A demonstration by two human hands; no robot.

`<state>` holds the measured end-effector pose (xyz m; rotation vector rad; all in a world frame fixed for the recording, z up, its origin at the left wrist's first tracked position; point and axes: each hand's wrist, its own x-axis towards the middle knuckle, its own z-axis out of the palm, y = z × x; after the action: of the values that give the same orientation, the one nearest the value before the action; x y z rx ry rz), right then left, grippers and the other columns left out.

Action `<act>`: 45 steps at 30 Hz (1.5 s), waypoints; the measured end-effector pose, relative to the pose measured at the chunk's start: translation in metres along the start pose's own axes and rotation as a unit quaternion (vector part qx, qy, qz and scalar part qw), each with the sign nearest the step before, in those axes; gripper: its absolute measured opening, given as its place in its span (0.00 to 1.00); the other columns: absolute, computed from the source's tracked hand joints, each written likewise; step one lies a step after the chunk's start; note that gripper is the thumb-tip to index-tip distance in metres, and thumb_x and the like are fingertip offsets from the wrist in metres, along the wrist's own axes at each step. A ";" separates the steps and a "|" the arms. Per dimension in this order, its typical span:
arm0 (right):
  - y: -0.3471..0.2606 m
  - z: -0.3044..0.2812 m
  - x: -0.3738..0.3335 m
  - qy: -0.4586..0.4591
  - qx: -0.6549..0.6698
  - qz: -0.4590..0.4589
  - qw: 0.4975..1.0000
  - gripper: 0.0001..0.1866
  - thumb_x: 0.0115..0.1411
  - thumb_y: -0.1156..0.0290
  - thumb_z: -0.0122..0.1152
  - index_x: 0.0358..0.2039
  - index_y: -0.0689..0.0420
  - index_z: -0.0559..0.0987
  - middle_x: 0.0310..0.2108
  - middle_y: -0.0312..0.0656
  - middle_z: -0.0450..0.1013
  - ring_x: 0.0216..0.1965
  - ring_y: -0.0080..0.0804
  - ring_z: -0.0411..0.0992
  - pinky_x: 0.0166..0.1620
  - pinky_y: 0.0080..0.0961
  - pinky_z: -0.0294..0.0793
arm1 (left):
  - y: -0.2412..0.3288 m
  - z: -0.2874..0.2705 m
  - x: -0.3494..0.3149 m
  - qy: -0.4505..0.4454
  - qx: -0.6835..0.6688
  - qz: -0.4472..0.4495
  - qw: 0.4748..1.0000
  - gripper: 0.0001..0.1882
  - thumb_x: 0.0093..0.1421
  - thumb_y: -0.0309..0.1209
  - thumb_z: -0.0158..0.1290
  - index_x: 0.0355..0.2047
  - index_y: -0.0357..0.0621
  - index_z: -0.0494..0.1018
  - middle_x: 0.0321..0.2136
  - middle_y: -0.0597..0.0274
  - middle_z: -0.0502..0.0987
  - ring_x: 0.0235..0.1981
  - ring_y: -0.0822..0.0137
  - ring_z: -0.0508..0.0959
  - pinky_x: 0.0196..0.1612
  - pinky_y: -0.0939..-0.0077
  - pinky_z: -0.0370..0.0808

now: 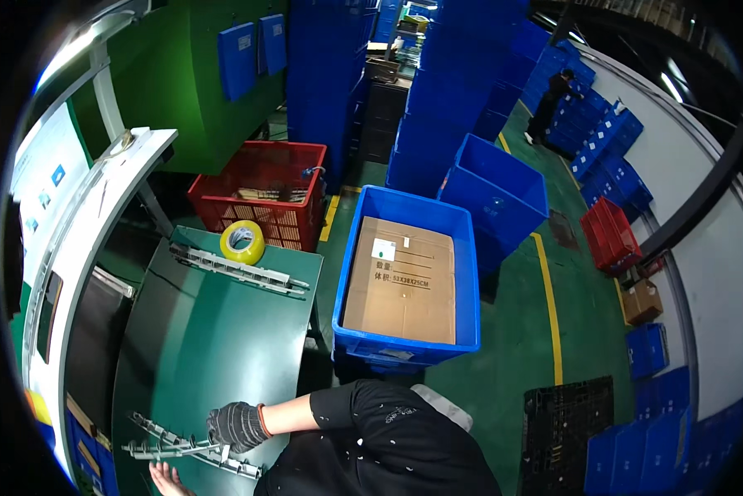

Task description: The person places a sheet of cardboard into a plastic crate, then trims plastic components using a knife and stacks them on the workbench.

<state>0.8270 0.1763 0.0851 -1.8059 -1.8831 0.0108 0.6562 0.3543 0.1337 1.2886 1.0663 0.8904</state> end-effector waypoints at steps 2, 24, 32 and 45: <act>-0.005 -0.016 -0.009 0.002 -0.004 -0.045 0.999 0.18 0.34 0.59 0.60 0.24 0.56 0.74 0.28 0.44 0.68 0.34 0.42 0.68 0.33 0.36 0.70 | 0.023 0.022 -0.007 0.013 -0.044 0.022 0.999 0.15 0.59 0.30 0.41 0.44 0.35 0.68 0.38 0.53 0.72 0.38 0.60 0.72 0.39 0.69 0.71; -0.144 0.025 0.062 0.010 0.309 0.077 0.948 0.08 0.51 0.67 0.56 0.27 0.60 0.76 0.25 0.47 0.71 0.27 0.45 0.70 0.30 0.33 0.69 | 0.017 -0.109 -0.056 -0.143 0.011 -0.120 0.982 0.11 0.55 0.32 0.51 0.24 0.35 0.73 0.17 0.65 0.73 0.16 0.78 0.71 0.21 0.85 0.70; -0.167 0.058 0.066 -0.049 0.365 0.093 0.925 0.08 0.51 0.68 0.57 0.29 0.59 0.77 0.25 0.46 0.72 0.27 0.43 0.70 0.31 0.32 0.69 | -0.018 -0.145 -0.063 -0.170 -0.068 -0.159 0.970 0.12 0.57 0.32 0.49 0.28 0.33 0.74 0.17 0.63 0.73 0.15 0.77 0.72 0.21 0.87 0.71; -0.172 0.053 0.061 -0.071 0.351 0.122 0.926 0.07 0.51 0.67 0.57 0.28 0.56 0.78 0.23 0.45 0.71 0.24 0.41 0.69 0.29 0.32 0.68 | -0.020 -0.145 -0.073 -0.194 -0.094 -0.181 0.960 0.15 0.57 0.37 0.50 0.30 0.35 0.74 0.18 0.67 0.72 0.16 0.80 0.72 0.20 0.90 0.69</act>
<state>0.6493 0.2328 0.1226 -1.5248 -1.4488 0.8187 0.4948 0.3257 0.1258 1.0113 0.8441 0.4268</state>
